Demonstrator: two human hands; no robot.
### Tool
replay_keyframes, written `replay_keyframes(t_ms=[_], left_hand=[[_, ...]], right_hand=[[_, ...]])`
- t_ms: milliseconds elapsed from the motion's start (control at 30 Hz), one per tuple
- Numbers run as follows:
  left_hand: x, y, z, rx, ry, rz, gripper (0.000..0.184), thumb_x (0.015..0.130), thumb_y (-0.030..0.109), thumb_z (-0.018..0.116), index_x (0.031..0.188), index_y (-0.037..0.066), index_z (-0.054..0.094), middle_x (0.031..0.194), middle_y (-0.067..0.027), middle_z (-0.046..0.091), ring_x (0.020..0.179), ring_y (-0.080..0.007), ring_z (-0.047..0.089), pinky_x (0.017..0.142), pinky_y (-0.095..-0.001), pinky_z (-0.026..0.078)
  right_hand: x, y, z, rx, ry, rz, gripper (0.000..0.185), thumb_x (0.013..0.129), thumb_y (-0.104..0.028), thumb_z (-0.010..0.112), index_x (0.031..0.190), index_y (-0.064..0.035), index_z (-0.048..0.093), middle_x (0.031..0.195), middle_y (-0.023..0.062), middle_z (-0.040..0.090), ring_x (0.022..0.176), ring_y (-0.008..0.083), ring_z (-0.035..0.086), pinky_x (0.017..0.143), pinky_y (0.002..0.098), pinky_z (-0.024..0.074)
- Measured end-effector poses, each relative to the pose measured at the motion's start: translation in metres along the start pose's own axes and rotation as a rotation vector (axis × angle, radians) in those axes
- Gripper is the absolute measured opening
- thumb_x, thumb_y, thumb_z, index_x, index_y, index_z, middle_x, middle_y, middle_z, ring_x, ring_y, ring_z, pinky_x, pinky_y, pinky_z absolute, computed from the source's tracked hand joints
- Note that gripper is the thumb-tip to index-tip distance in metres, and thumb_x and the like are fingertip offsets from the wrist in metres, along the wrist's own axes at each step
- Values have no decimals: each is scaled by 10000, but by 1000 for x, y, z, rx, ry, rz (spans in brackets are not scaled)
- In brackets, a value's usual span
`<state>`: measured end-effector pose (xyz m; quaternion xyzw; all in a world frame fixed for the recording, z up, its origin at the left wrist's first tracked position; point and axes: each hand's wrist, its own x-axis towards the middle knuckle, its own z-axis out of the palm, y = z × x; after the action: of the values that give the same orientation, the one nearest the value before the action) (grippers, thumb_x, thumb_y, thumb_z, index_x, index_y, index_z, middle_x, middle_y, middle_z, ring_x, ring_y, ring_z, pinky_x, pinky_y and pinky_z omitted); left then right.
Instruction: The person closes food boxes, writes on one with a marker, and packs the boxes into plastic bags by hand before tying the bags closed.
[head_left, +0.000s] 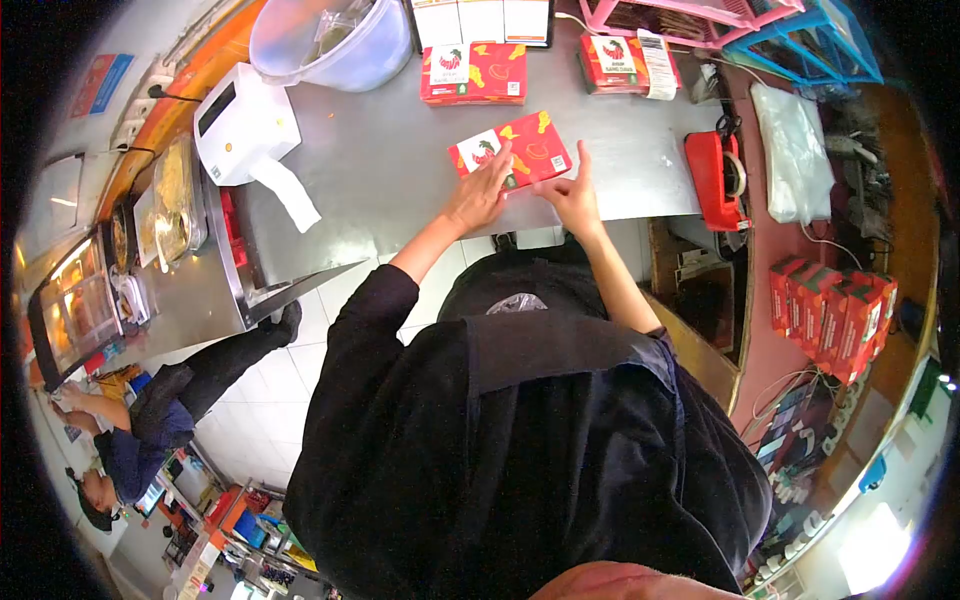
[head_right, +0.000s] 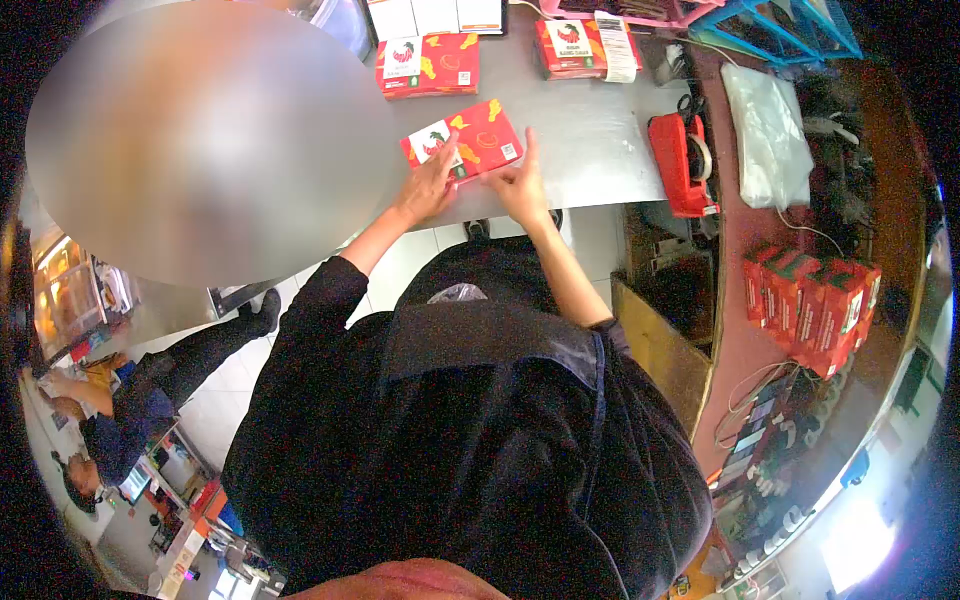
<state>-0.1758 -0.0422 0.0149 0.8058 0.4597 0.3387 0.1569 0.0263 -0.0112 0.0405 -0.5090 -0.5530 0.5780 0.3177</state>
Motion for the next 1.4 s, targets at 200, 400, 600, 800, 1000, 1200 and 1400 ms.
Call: replay_keyframes(t_ms=[200,400,600,800,1000,1200,1400], left_hand=[[1,3,-5,123,-144,-4,583,743,65,572,1306,178,471,1422,-105,342,1183,-326,479,973,-423,424],[3,2,-4,40,-144,-103,527,703,78,589,1226,133,554,1353,-93,438,1192,-280,472,1005,-418,395],[11,12,-14,37,-142,-76,479,714,94,610,1192,93,574,1342,-100,457,1215,-274,457,1030,-428,355],[-30,-19,32,-85,467,-649,694,836,117,612,1384,-40,216,1378,-240,331,1273,-334,347,1029,-424,303],[8,-18,68,-203,255,-654,590,933,249,497,1378,-54,257,1277,-255,464,1141,-328,498,975,-357,363],[55,7,84,-616,601,-1217,385,952,316,475,1098,-35,530,1013,-89,609,874,-173,574,746,-301,466],[4,110,85,275,198,-1185,325,846,279,652,686,11,565,515,-33,447,514,-127,431,489,-305,358]], right_hand=[[-1,13,29,-37,110,21,990,764,-31,693,1394,28,-69,727,104,659,683,143,633,672,269,492],[-4,22,32,-78,166,-50,980,750,-79,729,1397,23,-1,707,95,656,667,167,640,651,285,499],[6,65,26,-410,298,-32,1052,650,-316,803,1409,-65,118,786,178,632,610,308,611,507,424,472],[-15,36,-9,-405,194,-52,833,747,-125,655,1423,-200,174,928,226,621,826,401,617,707,471,510],[-44,-6,-169,-598,527,-155,153,815,-122,573,944,-83,646,802,135,643,715,280,634,641,401,508],[23,-87,-445,-871,1273,-384,111,854,-100,538,868,-34,627,771,178,603,682,348,584,632,429,454],[172,-116,-705,-1584,1005,104,193,842,-112,505,943,-50,657,942,138,650,832,314,630,722,421,513]])
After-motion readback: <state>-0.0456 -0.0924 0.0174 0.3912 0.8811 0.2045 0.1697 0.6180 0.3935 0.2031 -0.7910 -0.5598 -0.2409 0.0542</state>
